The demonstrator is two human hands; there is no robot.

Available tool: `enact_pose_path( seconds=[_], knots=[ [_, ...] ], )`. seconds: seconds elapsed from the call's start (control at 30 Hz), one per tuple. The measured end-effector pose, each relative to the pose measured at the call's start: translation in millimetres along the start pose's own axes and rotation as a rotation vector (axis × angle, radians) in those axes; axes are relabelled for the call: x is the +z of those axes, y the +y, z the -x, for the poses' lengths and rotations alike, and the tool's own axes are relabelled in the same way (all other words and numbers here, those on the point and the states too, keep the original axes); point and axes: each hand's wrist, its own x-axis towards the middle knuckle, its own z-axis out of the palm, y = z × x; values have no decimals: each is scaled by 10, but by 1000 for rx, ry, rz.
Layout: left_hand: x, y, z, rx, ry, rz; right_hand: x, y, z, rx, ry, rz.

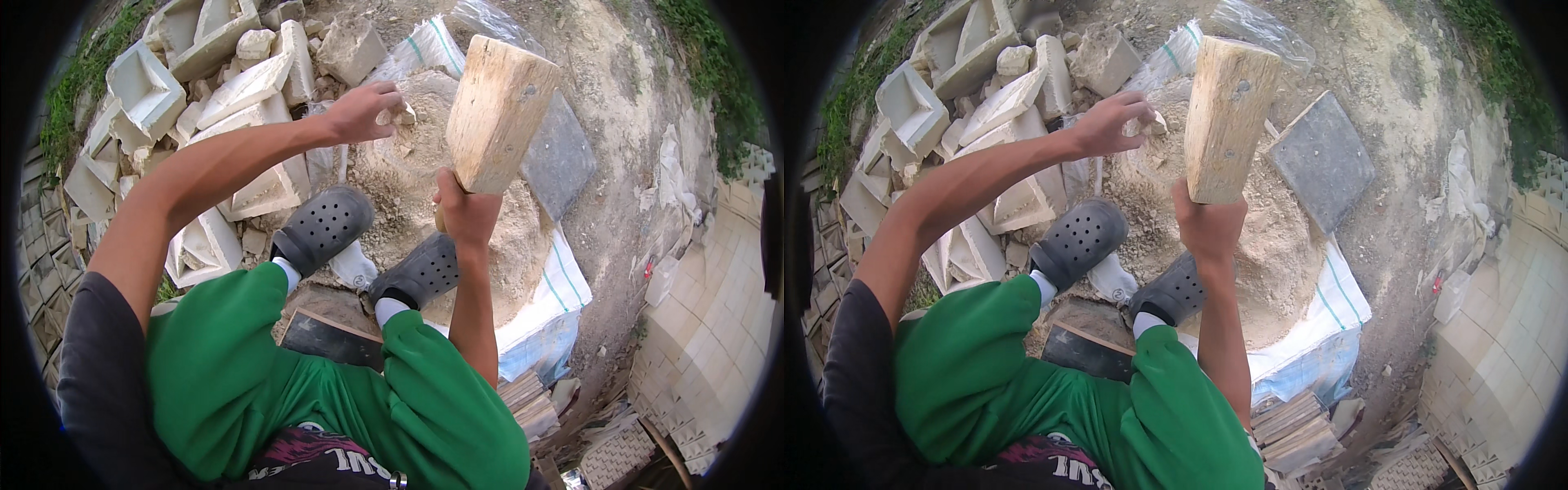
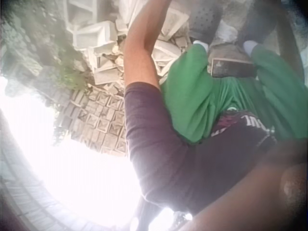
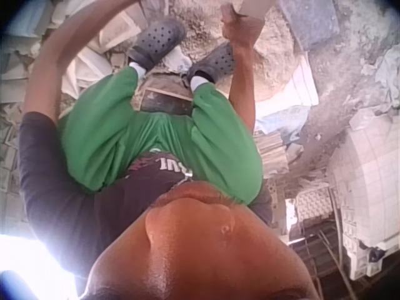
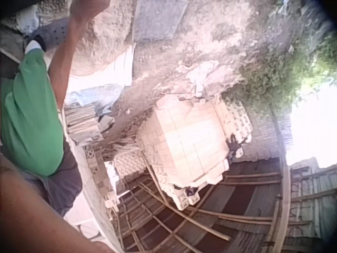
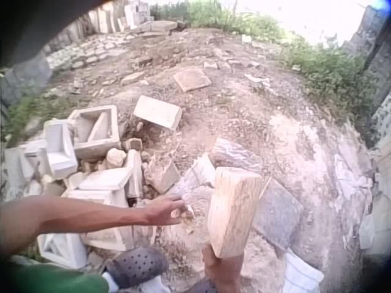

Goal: The person repeatedly strikes small stone fragments with a wooden mallet to break them into smaller pieces. They pick up fragments from a pile, position them on a flat surface, and strike them multiple times before discarding the broken pieces.

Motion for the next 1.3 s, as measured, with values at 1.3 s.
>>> enact_pose_path(
  seconds=[1.3],
  knots=[
    [-214,115,262,-204,-2,58,225,577,27,389,-212,181]
  ],
)
